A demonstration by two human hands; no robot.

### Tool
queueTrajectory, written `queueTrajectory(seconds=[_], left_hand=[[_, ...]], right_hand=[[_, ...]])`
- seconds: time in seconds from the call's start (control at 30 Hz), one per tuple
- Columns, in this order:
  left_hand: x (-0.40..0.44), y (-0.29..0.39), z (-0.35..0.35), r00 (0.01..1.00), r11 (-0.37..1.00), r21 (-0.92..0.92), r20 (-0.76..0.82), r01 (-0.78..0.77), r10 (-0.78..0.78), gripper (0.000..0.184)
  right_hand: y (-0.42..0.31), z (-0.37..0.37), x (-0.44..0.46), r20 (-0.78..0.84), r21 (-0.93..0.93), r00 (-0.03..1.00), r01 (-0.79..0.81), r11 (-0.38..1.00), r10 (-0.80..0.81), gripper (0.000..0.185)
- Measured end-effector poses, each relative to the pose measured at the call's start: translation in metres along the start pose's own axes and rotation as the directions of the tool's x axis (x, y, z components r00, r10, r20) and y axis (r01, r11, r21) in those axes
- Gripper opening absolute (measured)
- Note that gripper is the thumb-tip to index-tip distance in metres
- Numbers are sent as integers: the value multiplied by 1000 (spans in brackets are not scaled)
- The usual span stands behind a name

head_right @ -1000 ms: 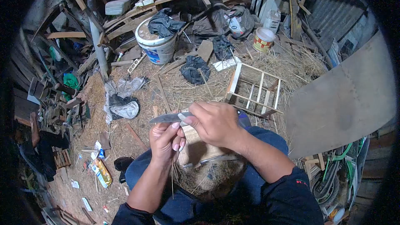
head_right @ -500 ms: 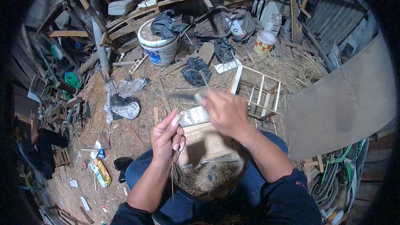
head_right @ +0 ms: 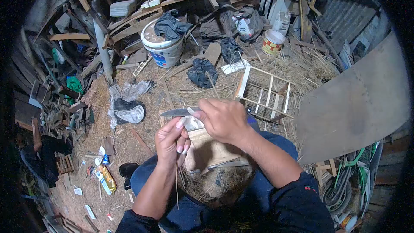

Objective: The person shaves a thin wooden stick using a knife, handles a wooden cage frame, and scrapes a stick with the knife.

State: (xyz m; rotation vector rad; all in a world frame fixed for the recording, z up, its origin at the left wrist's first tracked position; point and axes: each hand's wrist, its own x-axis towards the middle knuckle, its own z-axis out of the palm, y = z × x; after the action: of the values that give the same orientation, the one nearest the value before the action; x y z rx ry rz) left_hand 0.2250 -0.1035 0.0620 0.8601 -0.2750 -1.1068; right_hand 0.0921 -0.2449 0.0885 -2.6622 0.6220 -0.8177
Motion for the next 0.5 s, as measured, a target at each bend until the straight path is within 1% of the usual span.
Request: queueTrajectory(seconds=[0.07,0.1,0.13,0.17,0.2,0.23,0.3,0.33,0.37,0.43,0.5], left_hand=[[-5,1,-1,1000,1000,24,26,8,-9,27],[-7,1,-1,998,999,48,54,12,-15,29],[-7,-1,-2,996,999,40,84,0,-4,32],[-6,-1,0,996,999,37,88,-3,0,32],[-5,0,1,998,1000,14,56,9,-9,31],[-4,1,2,1000,1000,-5,22,21,-21,30],[-4,1,1,1000,1000,6,27,13,-13,29],[-4,-1,1,999,1000,12,33,8,-9,28],[-4,-1,2,999,1000,14,32,9,-10,28],[-5,1,5,999,999,35,38,-17,16,27],[-5,1,5,999,998,58,40,-24,22,28]], right_hand=[[8,3,2,41,-91,980,-188,978,193,29],[15,1,3,38,-93,980,-190,977,194,29],[24,-3,5,-25,-64,979,-205,977,204,29],[28,-6,6,-83,-35,974,-214,976,210,30],[25,-6,4,-80,2,973,-218,976,218,30],[20,-4,2,-78,3,974,-212,977,212,30],[4,1,-2,-35,108,995,-89,990,94,37],[-5,-3,-2,-12,85,1000,-18,996,19,32],[-8,0,-3,-12,87,1000,-19,996,20,32],[-11,5,-5,-2,123,999,43,991,-43,30],[-11,5,-4,23,119,999,34,992,-37,29]])
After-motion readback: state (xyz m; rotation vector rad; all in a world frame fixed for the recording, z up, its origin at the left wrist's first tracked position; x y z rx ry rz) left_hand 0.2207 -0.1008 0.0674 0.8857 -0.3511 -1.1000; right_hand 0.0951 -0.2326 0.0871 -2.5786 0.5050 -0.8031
